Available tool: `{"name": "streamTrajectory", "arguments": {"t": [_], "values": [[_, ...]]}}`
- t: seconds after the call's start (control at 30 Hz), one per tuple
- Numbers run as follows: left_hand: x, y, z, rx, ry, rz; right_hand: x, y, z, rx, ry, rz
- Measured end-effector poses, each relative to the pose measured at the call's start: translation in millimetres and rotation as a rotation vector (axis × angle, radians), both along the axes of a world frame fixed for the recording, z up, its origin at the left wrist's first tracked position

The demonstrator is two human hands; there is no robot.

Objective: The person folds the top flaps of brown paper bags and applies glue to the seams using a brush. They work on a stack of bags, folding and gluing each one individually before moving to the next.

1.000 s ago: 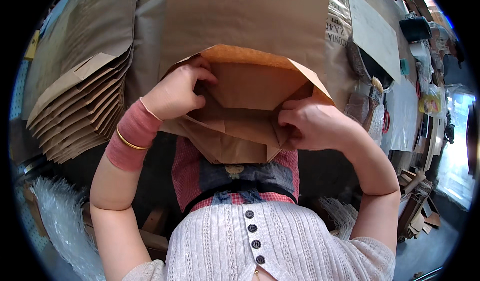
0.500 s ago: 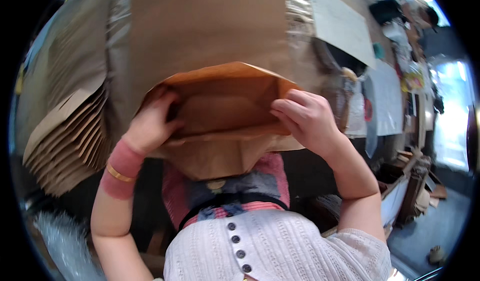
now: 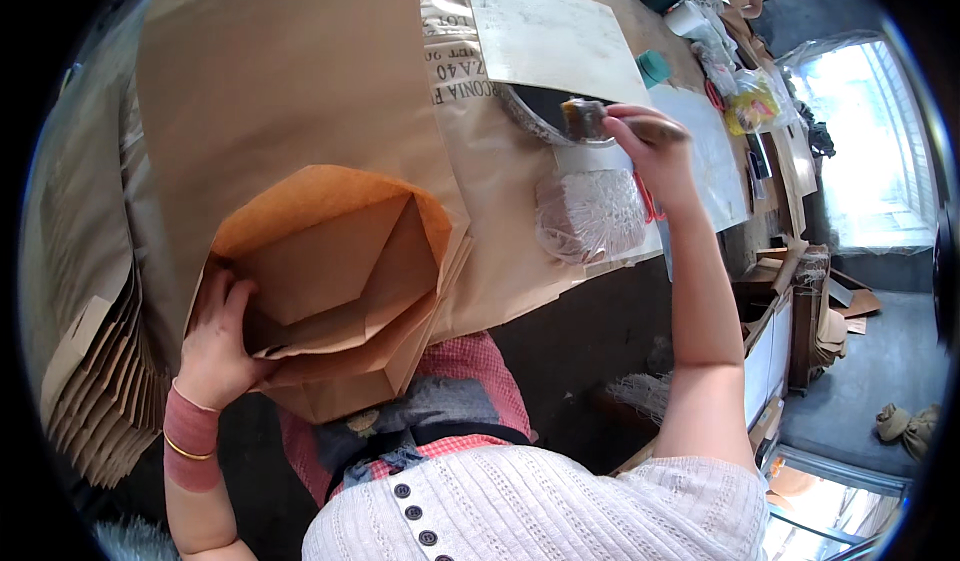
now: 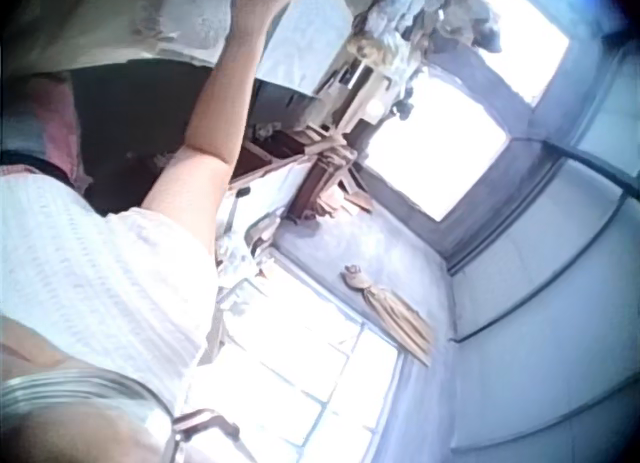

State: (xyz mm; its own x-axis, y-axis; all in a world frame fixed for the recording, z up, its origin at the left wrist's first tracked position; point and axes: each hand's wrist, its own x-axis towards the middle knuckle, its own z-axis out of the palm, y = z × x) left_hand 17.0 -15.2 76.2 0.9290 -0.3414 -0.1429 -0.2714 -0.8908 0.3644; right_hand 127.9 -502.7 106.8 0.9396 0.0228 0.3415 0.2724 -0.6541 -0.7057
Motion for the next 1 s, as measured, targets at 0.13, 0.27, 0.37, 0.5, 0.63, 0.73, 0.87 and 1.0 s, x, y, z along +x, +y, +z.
{"name": "streamTrajectory", "arguments": {"t": [0.13, 0.27, 0.37, 0.5, 0.63, 0.73, 0.87, 1.0], "values": [[-2, -6, 4, 0.051, -0.051, -0.023, 40, -19, -26, -0.008, 0.235, 0.023], [-12, -4, -2, 0.072, -0.147, 0.004, 29, -24, 1, 0.167, 0.158, -0.083], [-15, -5, -2, 0.1, -0.092, 0.03, 16, -21, 15, 0.168, 0.204, 0.05], [-16, -7, 4, 0.204, -0.154, -0.091, 11, -18, 37, -0.224, 0.423, 0.309], [-20, -16, 22, 0.244, -0.249, -0.093, 27, -55, 35, 0.082, 0.404, 0.245], [-25, -28, 29, 0.206, -0.152, 0.05, 33, -83, 24, 0.52, 0.326, 0.028], [-18, -18, 23, 0.01, -0.116, 0.057, 7, -18, 27, 1.112, 0.079, -0.065], [-12, -1, 18, -0.177, 0.013, 0.069, -72, 121, 35, 0.988, -0.058, 0.141]]}}
